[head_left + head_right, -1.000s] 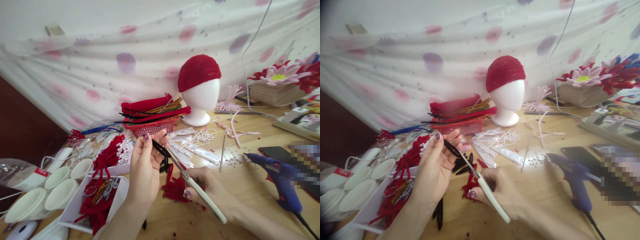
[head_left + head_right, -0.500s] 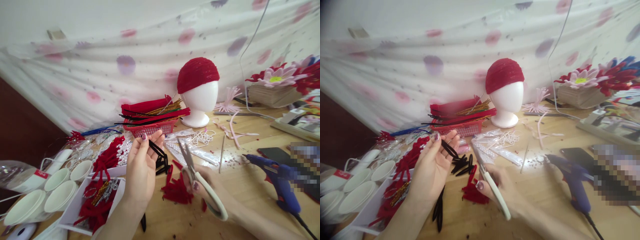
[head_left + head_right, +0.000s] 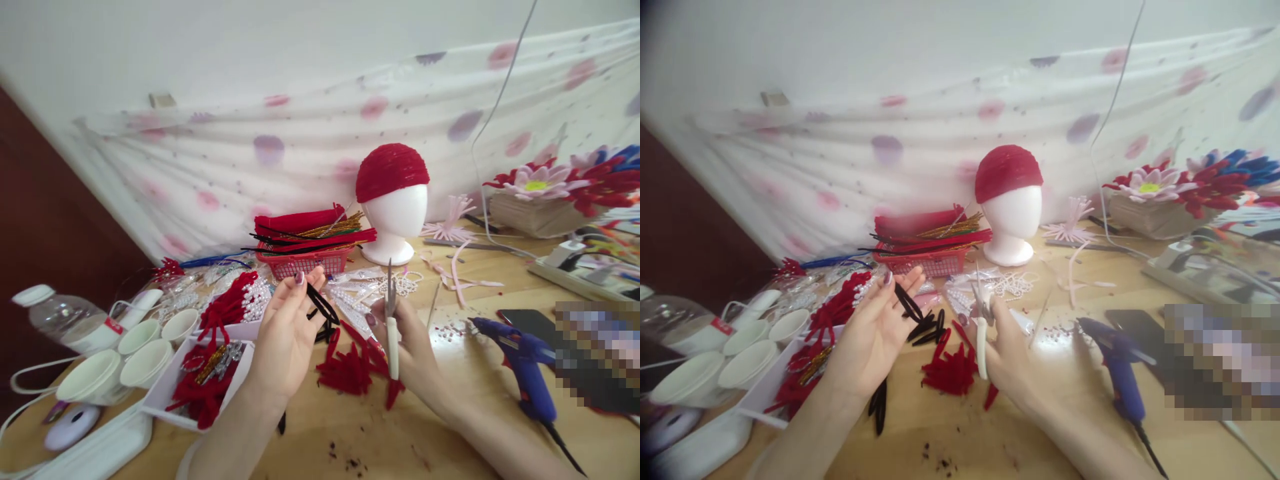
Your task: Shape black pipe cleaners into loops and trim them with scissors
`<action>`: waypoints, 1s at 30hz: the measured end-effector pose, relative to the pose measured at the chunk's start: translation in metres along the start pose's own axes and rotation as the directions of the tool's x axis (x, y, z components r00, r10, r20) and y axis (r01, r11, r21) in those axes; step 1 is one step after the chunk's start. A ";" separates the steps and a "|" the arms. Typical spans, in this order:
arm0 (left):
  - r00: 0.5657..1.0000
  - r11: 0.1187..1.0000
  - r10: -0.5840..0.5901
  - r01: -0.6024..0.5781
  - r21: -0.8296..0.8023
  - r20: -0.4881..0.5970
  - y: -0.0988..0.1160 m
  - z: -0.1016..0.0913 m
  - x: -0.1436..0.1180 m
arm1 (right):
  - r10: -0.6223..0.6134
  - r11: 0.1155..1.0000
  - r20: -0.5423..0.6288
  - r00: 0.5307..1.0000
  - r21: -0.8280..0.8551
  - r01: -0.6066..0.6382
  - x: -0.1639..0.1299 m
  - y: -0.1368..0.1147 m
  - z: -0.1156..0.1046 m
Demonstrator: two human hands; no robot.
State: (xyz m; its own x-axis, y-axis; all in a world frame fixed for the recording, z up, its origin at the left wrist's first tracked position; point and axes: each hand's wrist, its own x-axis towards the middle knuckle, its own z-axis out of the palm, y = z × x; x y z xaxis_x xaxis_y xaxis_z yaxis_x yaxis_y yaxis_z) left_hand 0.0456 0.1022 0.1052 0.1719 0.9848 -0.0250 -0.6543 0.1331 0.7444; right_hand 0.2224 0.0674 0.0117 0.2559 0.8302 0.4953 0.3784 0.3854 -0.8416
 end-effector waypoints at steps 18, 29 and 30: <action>0.989 0.208 -0.098 0.129 0.970 -0.111 0.031 -0.094 -0.029 | -0.026 0.999 -0.004 1.000 0.042 0.026 0.022 0.019 0.007; 0.974 -0.192 0.132 -0.158 0.969 0.185 0.031 -0.089 -0.011 | 0.015 1.000 -0.024 1.000 -0.005 -0.015 0.028 0.043 0.006; 0.970 -0.204 0.124 -0.179 0.963 0.207 0.026 -0.087 -0.008 | 0.022 1.000 -0.024 0.999 -0.007 -0.022 0.029 0.045 0.006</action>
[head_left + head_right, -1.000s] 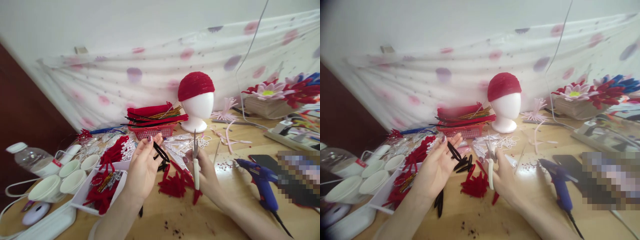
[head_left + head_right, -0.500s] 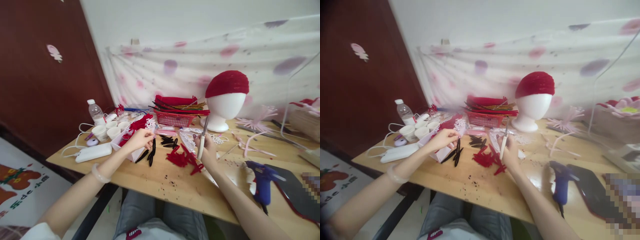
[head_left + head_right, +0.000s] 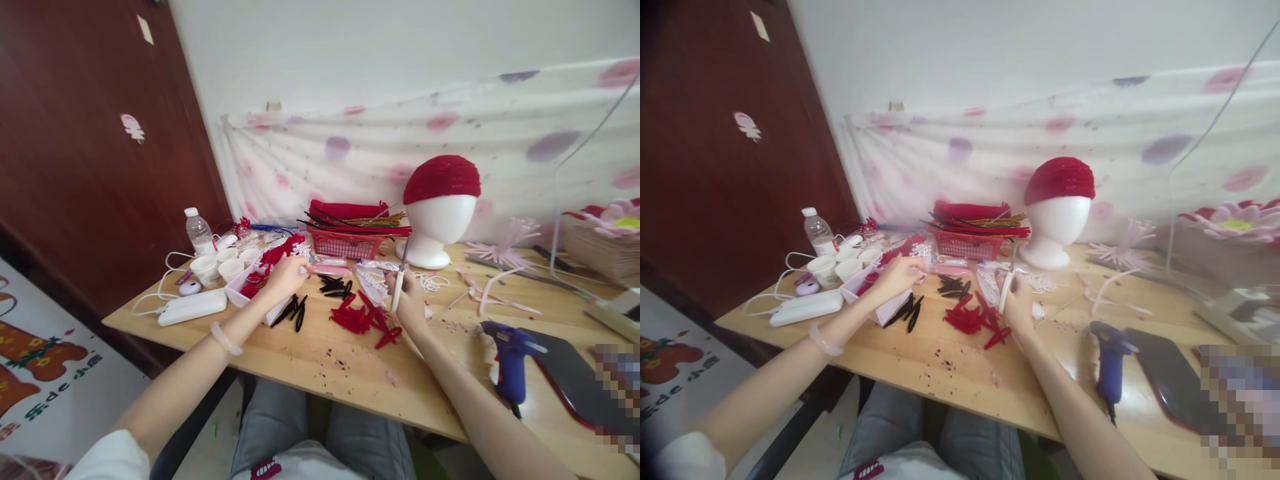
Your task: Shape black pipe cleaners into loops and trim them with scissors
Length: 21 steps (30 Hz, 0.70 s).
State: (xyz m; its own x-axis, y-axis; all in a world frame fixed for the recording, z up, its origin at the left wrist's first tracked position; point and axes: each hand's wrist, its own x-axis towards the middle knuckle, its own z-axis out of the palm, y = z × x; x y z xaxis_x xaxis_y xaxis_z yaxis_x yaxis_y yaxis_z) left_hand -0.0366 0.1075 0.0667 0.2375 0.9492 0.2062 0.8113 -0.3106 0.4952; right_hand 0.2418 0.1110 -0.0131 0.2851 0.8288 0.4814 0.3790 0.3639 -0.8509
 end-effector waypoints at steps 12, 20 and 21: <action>0.981 0.980 0.177 -0.183 0.073 0.083 0.010 0.074 0.031 | 0.088 0.994 0.007 0.996 0.058 -0.088 0.000 0.003 -0.001; 0.989 0.969 0.148 -0.143 -0.202 0.008 0.008 0.069 0.044 | 0.179 0.967 0.049 0.983 0.177 -0.185 -0.007 -0.022 0.001; 0.989 0.954 0.147 -0.140 -0.266 0.006 0.010 0.066 0.043 | 0.192 0.962 0.072 0.979 0.185 -0.202 -0.007 -0.027 0.001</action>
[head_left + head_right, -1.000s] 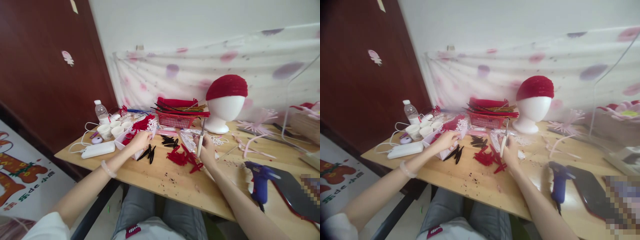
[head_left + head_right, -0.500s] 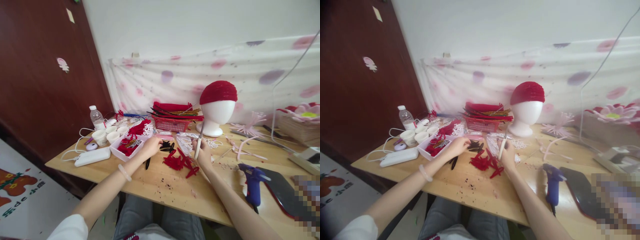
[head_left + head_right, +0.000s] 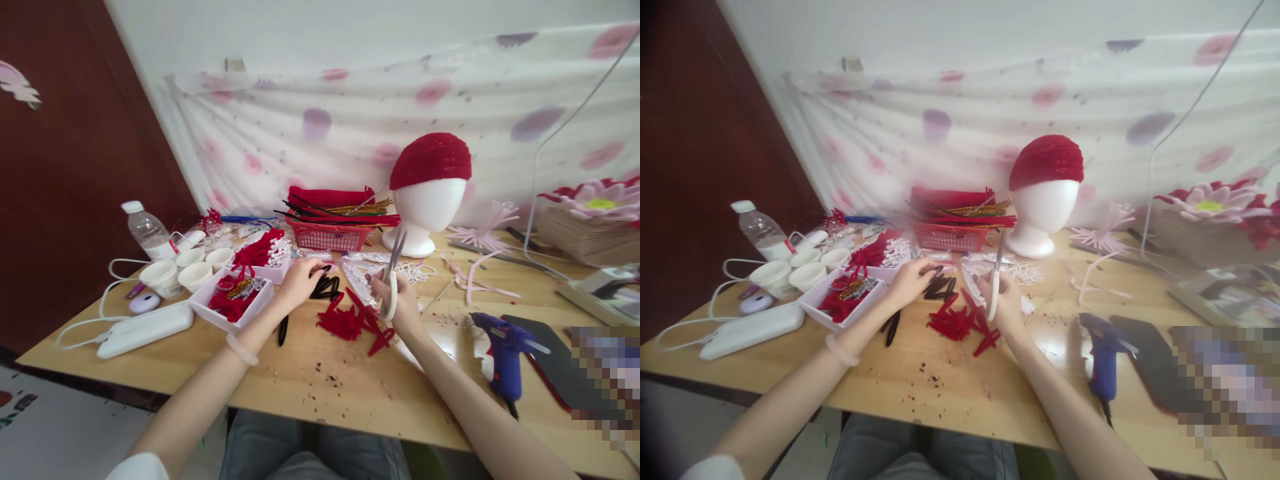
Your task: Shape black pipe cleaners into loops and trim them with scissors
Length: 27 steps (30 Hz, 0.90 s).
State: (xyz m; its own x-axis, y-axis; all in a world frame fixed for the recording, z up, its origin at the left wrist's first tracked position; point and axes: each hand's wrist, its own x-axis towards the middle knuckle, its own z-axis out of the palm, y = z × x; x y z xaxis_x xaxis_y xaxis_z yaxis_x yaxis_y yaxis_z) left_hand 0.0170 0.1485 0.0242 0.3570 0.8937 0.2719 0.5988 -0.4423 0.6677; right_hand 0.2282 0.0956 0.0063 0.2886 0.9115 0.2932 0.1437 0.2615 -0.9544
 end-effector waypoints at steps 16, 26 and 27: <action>0.972 0.637 -0.147 0.235 -0.734 0.184 0.018 0.006 -0.020 | 0.230 0.973 0.208 0.951 -0.036 -0.227 -0.015 -0.017 0.007; 0.907 0.145 -0.276 0.367 -0.919 0.319 0.021 0.019 -0.032 | 0.205 0.976 0.215 0.955 -0.112 -0.185 -0.022 -0.018 0.009; 0.910 0.133 -0.280 0.352 -0.927 0.305 0.022 0.018 -0.031 | 0.199 0.977 0.227 0.953 -0.123 -0.175 -0.022 -0.019 0.008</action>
State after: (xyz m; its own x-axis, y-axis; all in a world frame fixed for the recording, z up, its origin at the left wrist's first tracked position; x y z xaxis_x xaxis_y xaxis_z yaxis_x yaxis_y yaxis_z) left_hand 0.0320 0.1100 0.0184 0.3758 0.9143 -0.1513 -0.4593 0.3255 0.8265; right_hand 0.2112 0.0730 0.0173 0.0894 0.9930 0.0766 0.2063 0.0568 -0.9768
